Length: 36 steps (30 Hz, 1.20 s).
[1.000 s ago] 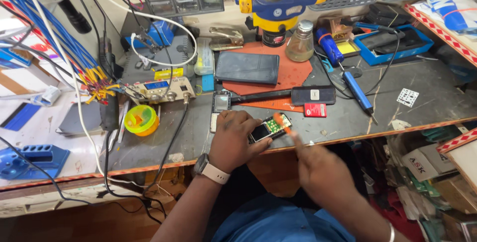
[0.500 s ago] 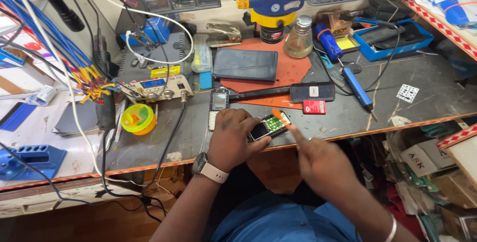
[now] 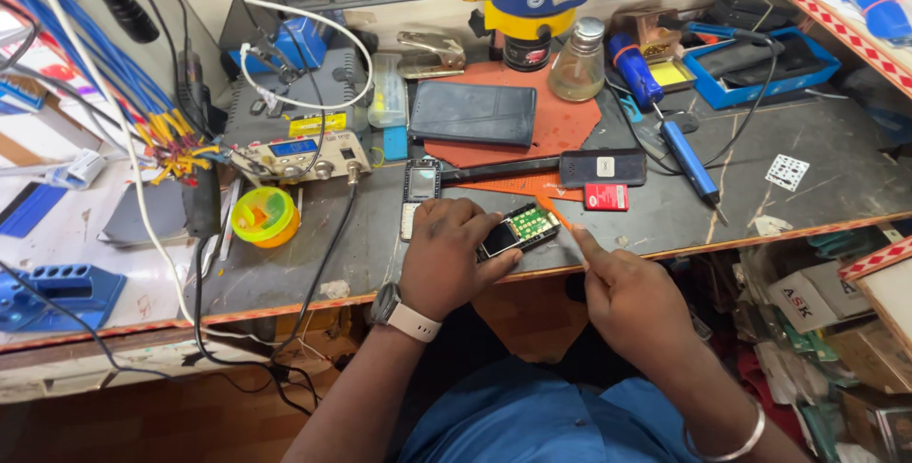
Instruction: The person disassembles a feature phone using a blue prying tool, removes the back cover and battery, then uses an orange plastic spudger to separate the front keypad assembly from the main body. They place the keypad on the table and use a hot air gun to apply heat to the exposed circuit board.
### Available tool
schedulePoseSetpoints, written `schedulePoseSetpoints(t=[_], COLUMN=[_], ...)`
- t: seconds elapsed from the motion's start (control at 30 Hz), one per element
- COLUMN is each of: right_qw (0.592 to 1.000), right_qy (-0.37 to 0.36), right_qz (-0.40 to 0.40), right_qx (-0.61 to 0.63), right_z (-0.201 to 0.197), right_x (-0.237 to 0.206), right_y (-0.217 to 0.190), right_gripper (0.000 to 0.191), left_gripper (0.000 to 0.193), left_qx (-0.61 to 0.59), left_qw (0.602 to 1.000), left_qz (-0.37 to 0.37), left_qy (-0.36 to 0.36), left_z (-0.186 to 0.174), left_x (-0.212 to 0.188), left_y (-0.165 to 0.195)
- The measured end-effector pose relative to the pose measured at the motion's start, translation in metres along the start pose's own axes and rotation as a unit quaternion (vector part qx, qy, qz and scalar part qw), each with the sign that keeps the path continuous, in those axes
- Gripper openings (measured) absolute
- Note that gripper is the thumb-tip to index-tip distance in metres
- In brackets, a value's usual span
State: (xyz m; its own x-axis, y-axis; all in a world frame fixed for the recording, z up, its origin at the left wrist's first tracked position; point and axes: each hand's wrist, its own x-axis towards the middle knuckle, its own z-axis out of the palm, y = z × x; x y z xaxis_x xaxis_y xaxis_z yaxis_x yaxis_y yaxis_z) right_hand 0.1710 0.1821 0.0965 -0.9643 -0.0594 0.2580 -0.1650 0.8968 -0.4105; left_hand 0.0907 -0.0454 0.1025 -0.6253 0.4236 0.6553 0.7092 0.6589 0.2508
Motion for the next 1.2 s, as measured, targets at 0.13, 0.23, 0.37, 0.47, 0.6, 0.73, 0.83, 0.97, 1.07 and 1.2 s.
schedulePoseSetpoints(t=[0.13,0.23,0.37,0.47,0.6,0.73,0.83,0.97,1.07,1.2], right_qw=[0.997,1.000,0.997,0.997,1.000,0.999,1.000,0.998,0.999,0.999], right_qy=[0.018,-0.002,0.021,-0.005,-0.005,0.001,-0.015,-0.040,-0.016,-0.042], right_qz=[-0.074,0.003,-0.075,-0.060,-0.016,-0.020,0.003,-0.030,0.043,-0.005], right_qx=[0.012,-0.003,0.020,-0.057,0.021,0.034,0.012,0.031,0.027,-0.013], right_z=[0.002,0.001,-0.001,-0.003,-0.006,-0.007,-0.009,-0.010,-0.009,-0.008], right_x=[0.001,0.003,0.006,0.006,0.005,0.003,0.002,-0.002,-0.004,-0.004], right_y=[0.003,0.008,0.011,0.010,0.009,0.013,0.017,0.020,0.020,0.023], right_gripper=[0.057,0.053,0.062,0.066,0.054,0.051,0.051,0.063,0.051,0.063], left_gripper=[0.046,0.046,0.046,0.045,0.046,0.045,0.045,0.046,0.044,0.046], left_qx=[-0.015,-0.006,-0.025,-0.010,-0.011,0.005,-0.007,-0.025,-0.007,-0.025], left_qw=[1.000,1.000,1.000,1.000,1.000,1.000,1.000,1.000,1.000,1.000], left_qz=[0.001,-0.005,-0.004,0.006,-0.008,0.004,-0.001,-0.011,-0.005,-0.009], left_qy=[-0.013,-0.017,-0.019,0.005,-0.022,0.001,-0.003,-0.015,-0.001,-0.010], left_z=[-0.001,0.000,0.001,0.003,0.004,0.005,0.005,0.005,0.006,0.007], left_x=[0.003,0.003,0.003,0.003,0.003,0.003,0.004,0.003,0.001,0.001], left_y=[-0.003,0.000,0.001,0.001,0.000,0.002,0.002,0.001,0.001,-0.001])
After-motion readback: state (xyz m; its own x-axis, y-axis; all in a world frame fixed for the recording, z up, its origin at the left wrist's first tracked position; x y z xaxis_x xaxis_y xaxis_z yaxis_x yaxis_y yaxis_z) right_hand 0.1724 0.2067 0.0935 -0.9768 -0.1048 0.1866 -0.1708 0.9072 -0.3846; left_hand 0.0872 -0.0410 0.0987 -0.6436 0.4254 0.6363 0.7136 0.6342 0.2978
